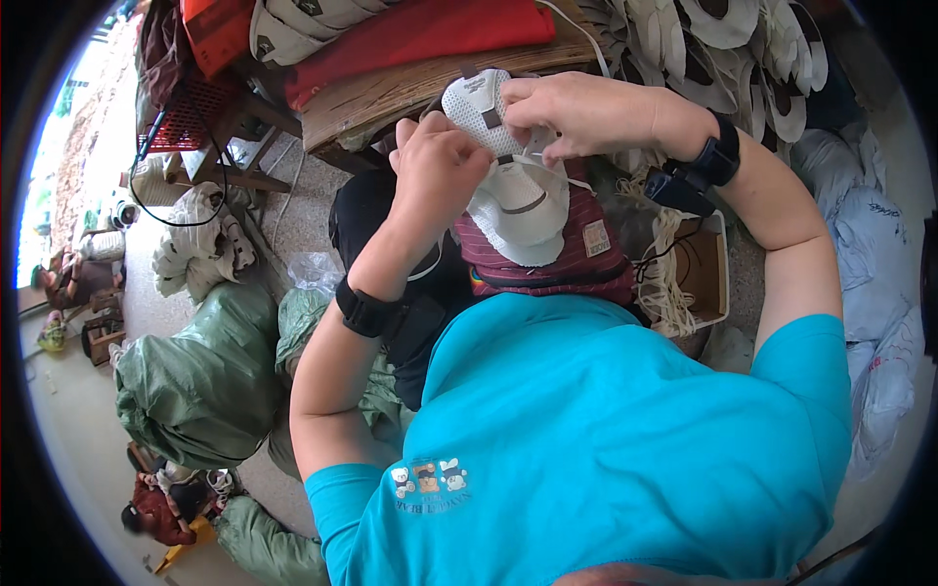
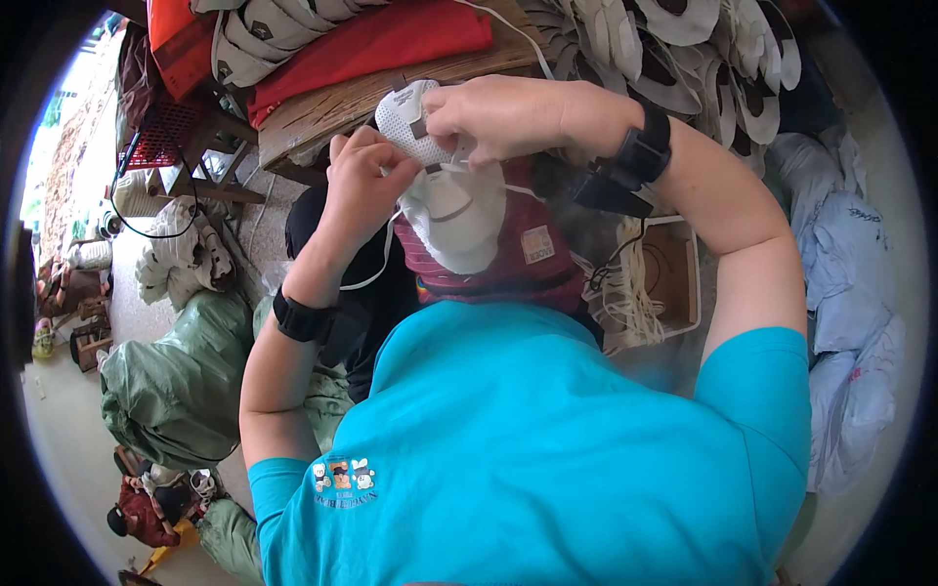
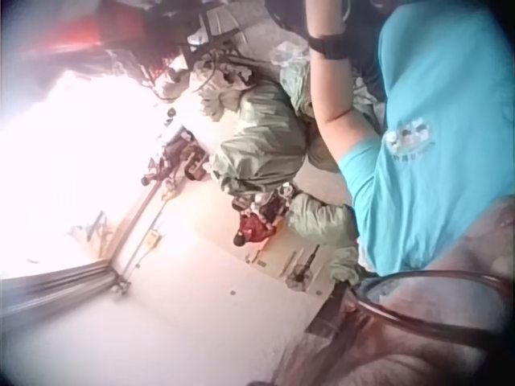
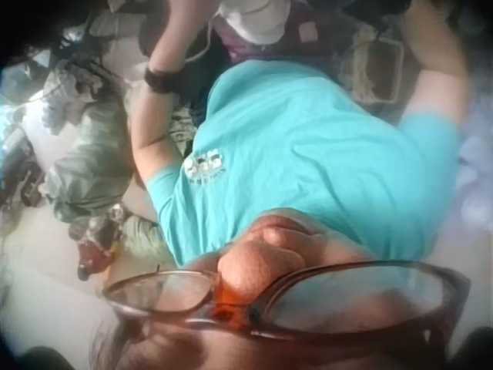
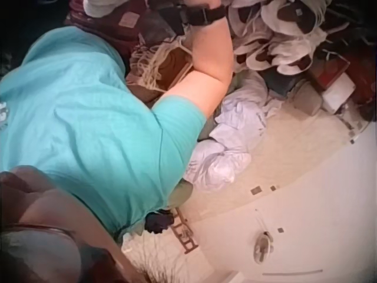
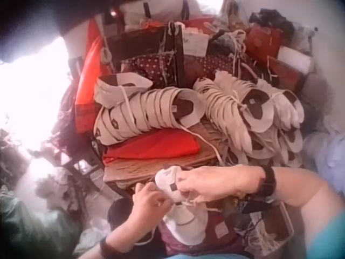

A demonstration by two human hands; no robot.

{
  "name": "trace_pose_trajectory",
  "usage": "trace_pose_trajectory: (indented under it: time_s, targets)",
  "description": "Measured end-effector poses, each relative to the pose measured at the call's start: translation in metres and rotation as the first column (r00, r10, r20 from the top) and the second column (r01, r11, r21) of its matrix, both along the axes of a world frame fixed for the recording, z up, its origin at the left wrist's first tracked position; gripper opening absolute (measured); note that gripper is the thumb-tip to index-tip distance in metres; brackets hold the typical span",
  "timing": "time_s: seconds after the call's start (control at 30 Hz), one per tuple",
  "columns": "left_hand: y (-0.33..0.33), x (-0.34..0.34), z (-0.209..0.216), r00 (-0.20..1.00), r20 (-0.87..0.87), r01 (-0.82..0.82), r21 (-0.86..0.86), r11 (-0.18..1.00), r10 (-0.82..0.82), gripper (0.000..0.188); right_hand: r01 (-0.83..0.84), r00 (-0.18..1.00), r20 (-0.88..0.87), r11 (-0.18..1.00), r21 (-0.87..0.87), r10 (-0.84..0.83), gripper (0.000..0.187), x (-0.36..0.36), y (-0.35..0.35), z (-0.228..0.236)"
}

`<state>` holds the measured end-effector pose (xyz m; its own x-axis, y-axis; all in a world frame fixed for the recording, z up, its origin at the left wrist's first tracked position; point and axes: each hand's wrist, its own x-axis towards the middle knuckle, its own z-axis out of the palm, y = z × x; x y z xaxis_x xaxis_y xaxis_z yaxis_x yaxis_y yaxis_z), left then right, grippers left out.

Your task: The person sits on the floor and threads white shoelaces through the eyelets of a white sneaker held on their lap. They pull the laces tight and adjust the fit repeatedly, then place the shoe aside and pick up another shoe to continue the lacing process.

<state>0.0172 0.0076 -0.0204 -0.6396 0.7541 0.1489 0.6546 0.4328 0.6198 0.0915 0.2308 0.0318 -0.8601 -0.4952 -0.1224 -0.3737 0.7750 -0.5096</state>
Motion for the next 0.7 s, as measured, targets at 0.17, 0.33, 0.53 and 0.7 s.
trace_pose_trajectory:
  time_s: [0.17, 0.33, 0.53, 0.7]
  targets:
    - [0.020, 0.012, 0.013, 0.933, 0.355, -0.201, 0.378, 0.904, 0.059, 0.023, 0.021, 0.992, -0.120, 0.999, -0.025, -0.024, 0.036, 0.007, 0.002, -0.013]
    - [0.022, 0.021, -0.003, 0.964, 0.261, -0.154, 0.383, 0.911, 0.053, 0.017, 0.074, 0.926, -0.361, 0.991, -0.115, -0.111, 0.037, 0.022, 0.000, -0.032]
    - [0.020, 0.021, -0.012, 0.990, 0.131, -0.101, 0.379, 0.920, 0.055, 0.009, 0.155, 0.938, -0.268, 0.960, -0.235, -0.217, 0.028, 0.028, -0.001, -0.032]
    - [0.020, 0.021, -0.011, 0.963, 0.268, -0.136, 0.435, 0.890, 0.016, 0.009, 0.287, 0.896, -0.319, 0.951, -0.115, -0.309, 0.020, 0.024, -0.007, -0.034]
